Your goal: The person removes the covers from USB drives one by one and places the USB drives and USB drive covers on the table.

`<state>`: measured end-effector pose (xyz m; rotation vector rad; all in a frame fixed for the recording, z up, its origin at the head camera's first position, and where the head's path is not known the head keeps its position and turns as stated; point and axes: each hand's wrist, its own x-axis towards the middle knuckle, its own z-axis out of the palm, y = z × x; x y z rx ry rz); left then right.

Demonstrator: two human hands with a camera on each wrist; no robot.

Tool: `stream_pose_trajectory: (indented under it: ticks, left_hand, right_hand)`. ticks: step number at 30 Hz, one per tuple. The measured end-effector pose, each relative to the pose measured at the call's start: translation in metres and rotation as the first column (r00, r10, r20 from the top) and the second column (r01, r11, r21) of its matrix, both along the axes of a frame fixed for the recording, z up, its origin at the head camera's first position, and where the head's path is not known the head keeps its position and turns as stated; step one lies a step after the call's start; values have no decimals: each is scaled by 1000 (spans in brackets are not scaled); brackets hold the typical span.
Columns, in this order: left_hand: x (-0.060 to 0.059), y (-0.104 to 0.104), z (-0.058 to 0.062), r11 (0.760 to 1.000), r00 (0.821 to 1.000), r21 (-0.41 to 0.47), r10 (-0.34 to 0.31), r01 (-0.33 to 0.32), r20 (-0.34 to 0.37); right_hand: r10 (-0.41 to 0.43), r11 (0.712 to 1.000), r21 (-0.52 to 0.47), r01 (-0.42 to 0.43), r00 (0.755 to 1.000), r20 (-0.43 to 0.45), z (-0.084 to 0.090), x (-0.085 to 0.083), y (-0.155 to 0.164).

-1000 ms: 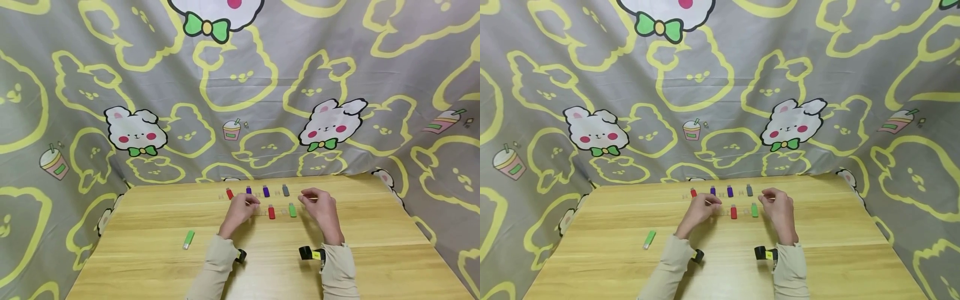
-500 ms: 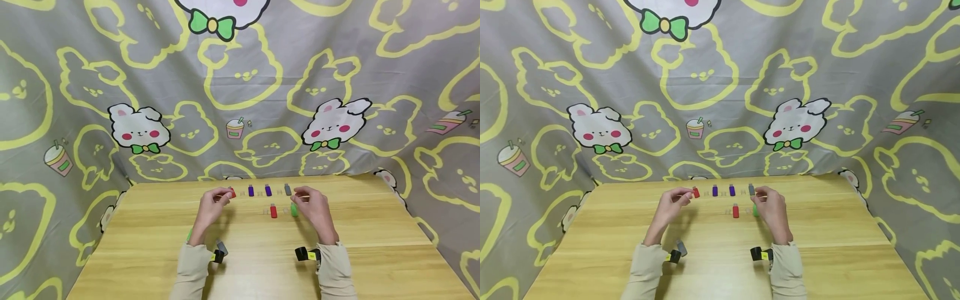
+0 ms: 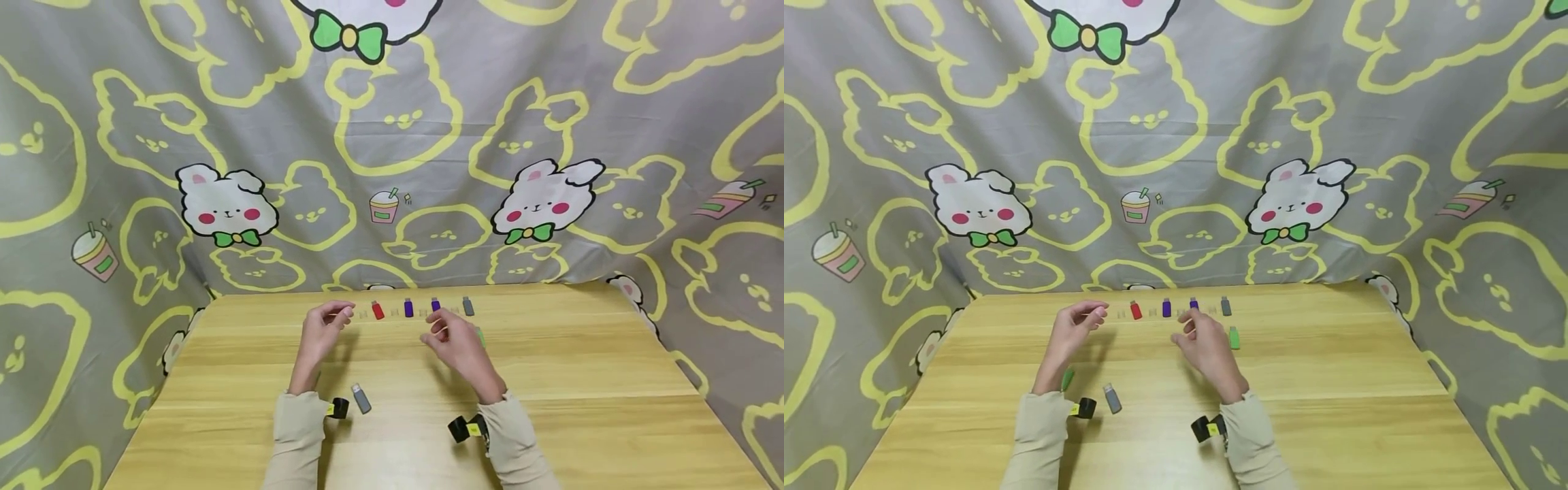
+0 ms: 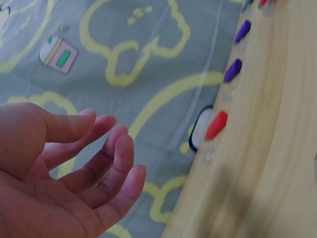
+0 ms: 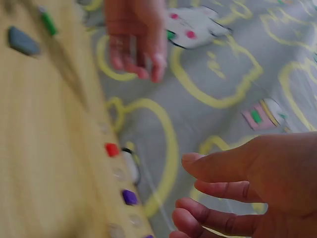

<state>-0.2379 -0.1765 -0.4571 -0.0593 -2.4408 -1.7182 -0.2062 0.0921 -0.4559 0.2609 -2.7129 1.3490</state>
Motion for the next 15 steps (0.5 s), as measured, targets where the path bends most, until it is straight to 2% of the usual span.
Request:
stream_pose_trajectory:
  ticks: [5, 10, 15]
  left_hand:
    - [-2, -16, -6, 999, 998, 8, 50, -50, 24]
    - [-2, -26, -5, 997, 996, 1, 81, -81, 41]
    - [-4, -32, -7, 996, 996, -1, 85, -85, 37]
  right_hand:
    - [106, 992, 64, -108, 994, 33, -7, 10, -27]
    - [218, 971, 79, -227, 970, 106, -12, 24, -56]
    - [251, 948, 153, -277, 953, 171, -18, 36, -81]
